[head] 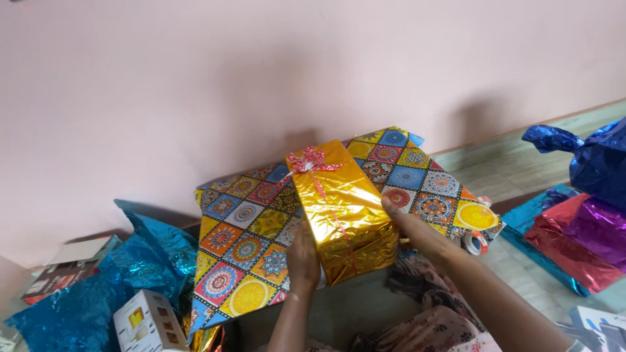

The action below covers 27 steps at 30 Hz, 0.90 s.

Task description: The person wraps a rectangular box with gold foil paper, secures it with tape, and ties a red ribbon bow. They then arrange several already wrapped gifts in different colors on the table.

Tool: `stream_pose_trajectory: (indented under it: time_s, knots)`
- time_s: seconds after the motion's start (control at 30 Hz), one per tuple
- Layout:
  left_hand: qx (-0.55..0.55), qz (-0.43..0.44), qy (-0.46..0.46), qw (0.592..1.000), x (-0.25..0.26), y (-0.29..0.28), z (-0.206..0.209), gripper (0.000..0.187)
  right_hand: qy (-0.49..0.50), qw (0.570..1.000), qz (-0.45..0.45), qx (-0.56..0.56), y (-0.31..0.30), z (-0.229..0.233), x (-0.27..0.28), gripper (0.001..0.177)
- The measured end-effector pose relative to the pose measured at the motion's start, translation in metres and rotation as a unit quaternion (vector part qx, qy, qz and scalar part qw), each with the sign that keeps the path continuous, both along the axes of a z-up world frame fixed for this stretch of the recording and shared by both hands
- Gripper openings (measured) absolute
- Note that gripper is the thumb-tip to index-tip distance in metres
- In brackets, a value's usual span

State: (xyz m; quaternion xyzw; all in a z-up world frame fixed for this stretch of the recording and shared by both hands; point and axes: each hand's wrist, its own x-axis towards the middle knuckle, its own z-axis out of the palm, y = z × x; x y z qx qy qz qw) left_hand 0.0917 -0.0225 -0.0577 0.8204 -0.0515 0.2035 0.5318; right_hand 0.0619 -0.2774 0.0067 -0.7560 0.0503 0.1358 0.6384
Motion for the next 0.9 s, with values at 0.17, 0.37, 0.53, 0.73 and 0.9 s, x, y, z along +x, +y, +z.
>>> stream_pose_trajectory:
  time_s: [0.17, 0.37, 0.53, 0.73, 0.9]
  knots:
    - [-0.101, -0.086, 0.149, 0.98, -0.008, -0.009, 0.026, 0.07, -0.004, 1.0, 0.005, 0.0, 0.006, 0.012, -0.011, 0.081]
    - [-0.113, -0.203, -0.126, 0.964, 0.017, -0.028, 0.053, 0.067, -0.029, 0.984, 0.007, 0.174, -0.017, 0.0, -0.014, 0.072]
    - [-0.018, -0.098, -0.065, 0.993, 0.041, -0.039, 0.052, 0.071, -0.122, 0.96, -0.029, 0.251, -0.018, -0.021, 0.001, 0.071]
    - [-0.278, -0.252, 0.001, 0.927, 0.021, -0.046, 0.018, 0.084, -0.24, 0.955, -0.097, 0.147, -0.014, -0.029, 0.014, 0.075]
    - [-0.264, -0.298, 0.034, 0.917, 0.023, -0.043, 0.007, 0.098, -0.254, 0.947, -0.108, 0.165, -0.013, -0.039, 0.011, 0.071]
